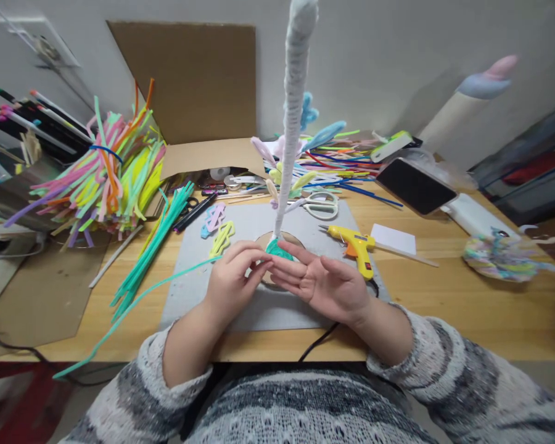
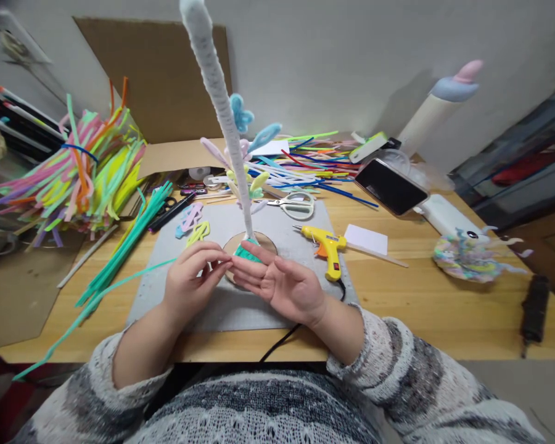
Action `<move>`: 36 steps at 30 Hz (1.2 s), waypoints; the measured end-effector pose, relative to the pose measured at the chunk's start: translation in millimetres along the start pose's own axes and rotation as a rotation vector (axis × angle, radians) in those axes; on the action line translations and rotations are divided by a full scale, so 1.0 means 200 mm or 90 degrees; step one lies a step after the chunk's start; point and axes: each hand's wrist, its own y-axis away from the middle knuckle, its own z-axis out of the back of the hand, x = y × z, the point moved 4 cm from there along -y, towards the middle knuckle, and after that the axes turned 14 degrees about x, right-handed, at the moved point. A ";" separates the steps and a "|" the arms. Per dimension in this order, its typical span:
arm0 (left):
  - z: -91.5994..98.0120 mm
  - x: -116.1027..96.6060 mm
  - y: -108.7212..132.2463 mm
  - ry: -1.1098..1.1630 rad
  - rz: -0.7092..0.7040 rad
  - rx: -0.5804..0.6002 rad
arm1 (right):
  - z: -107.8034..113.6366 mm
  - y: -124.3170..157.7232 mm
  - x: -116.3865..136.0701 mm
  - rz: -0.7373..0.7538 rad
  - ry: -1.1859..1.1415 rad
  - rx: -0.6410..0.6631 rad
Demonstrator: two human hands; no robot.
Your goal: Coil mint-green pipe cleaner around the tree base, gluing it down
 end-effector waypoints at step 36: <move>0.01 -0.02 0.00 0.071 -0.036 -0.024 | -0.10 0.02 -0.03 0.169 -0.686 0.260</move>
